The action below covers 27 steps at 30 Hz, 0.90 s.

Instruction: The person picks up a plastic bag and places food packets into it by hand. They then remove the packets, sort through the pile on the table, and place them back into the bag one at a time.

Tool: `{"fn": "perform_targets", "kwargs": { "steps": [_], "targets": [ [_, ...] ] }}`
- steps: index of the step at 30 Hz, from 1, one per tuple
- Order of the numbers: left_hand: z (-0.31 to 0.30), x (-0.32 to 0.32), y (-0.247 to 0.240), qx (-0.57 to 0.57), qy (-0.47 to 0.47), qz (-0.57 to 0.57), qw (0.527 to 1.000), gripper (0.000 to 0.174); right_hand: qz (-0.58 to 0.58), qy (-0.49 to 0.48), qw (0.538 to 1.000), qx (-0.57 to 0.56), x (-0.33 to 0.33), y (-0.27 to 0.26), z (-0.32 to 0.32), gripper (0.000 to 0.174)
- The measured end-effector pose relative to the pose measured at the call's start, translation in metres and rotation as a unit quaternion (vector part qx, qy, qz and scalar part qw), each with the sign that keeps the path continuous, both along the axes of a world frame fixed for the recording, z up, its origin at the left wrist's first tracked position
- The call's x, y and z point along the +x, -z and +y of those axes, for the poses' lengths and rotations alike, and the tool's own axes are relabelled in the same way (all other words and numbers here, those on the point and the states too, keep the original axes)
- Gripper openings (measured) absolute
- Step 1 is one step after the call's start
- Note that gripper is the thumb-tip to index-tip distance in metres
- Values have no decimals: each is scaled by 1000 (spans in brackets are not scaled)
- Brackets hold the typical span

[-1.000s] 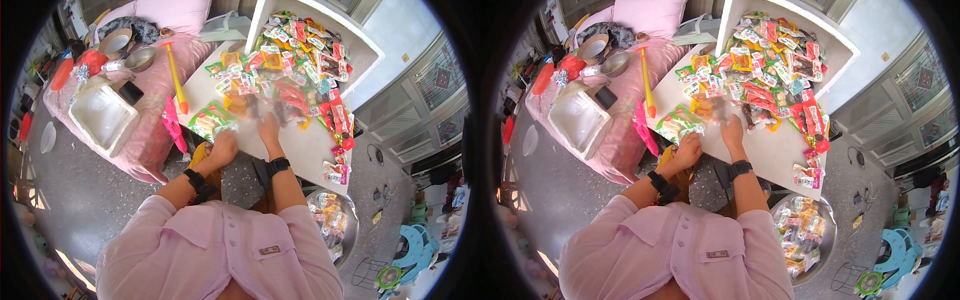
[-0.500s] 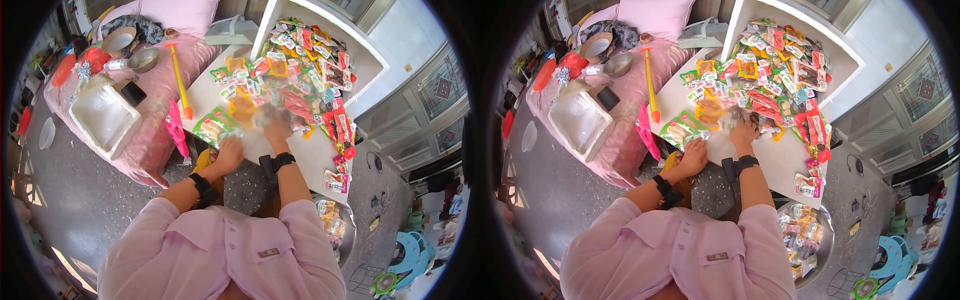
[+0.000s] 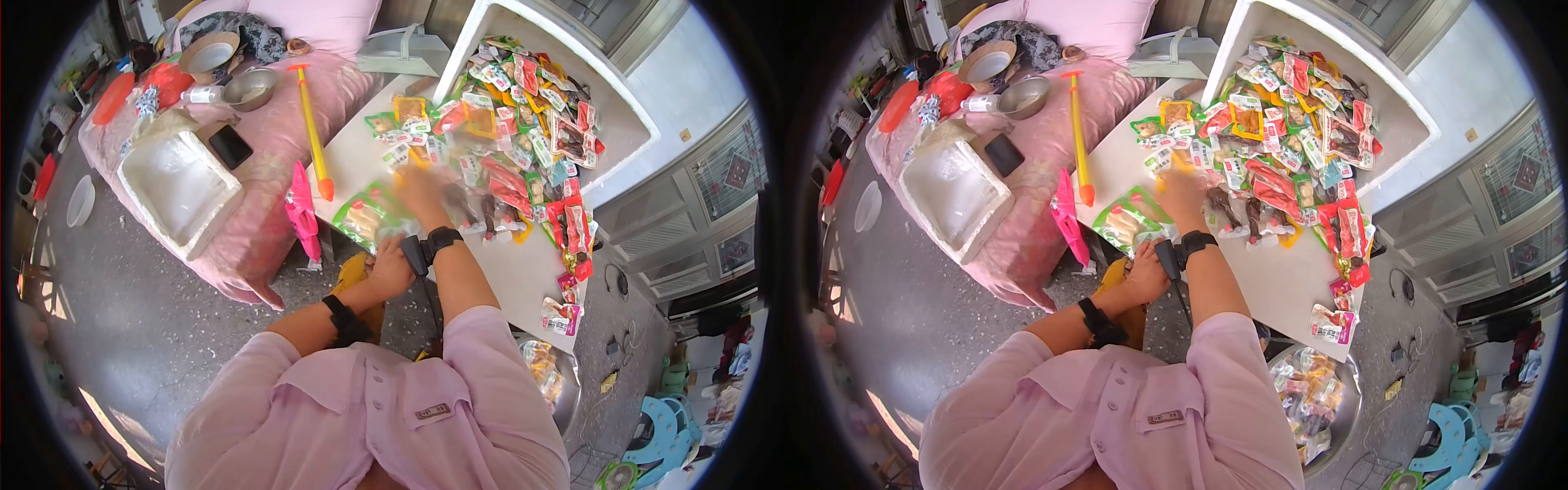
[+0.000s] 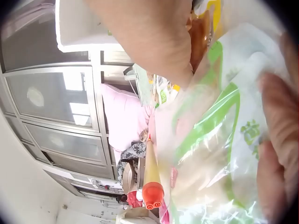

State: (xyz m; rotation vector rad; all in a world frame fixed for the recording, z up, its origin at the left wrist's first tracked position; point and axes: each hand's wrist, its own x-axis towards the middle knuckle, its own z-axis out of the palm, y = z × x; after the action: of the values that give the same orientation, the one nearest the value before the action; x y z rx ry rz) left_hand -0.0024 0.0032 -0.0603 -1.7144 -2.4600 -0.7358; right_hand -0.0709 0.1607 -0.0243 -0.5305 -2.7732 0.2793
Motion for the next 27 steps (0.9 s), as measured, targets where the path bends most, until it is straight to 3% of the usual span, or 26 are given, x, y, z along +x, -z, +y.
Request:
{"fn": "perform_targets", "kwargs": {
  "steps": [4, 6, 13, 16, 19, 22, 25, 27],
  "targets": [
    [-1, 2, 6, 20, -1, 2, 1000, 41, 83, -69, 994, 23, 17, 5, 8, 29],
    [2, 0, 10, 91, -6, 1, 996, 34, 41, -57, 998, 0, 28, -4, 11, 29],
    [1, 1, 4, 123, 1, -4, 992, 20, -80, 4, 997, -7, 43, -7, 18, 29],
    [1, 1, 4, 118, -3, 5, 993, 22, -25, -44, 997, -57, 41, -9, 24, 25],
    [1, 1, 3, 116, 2, 7, 993, 20, -122, 119, 985, -3, 29, -34, 29, 21],
    [0, 0, 3, 114, 5, 6, 993, 20, -3, 146, 983, 113, 27, -21, 62, 19],
    [0, 0, 4, 111, 8, -2, 994, 19, 2, 159, 970, 184, 27, 3, 102, 19],
    [0, 0, 4, 115, 12, -13, 993, 17, -82, 175, 965, 176, 28, 3, 106, 19]
  ]
}}
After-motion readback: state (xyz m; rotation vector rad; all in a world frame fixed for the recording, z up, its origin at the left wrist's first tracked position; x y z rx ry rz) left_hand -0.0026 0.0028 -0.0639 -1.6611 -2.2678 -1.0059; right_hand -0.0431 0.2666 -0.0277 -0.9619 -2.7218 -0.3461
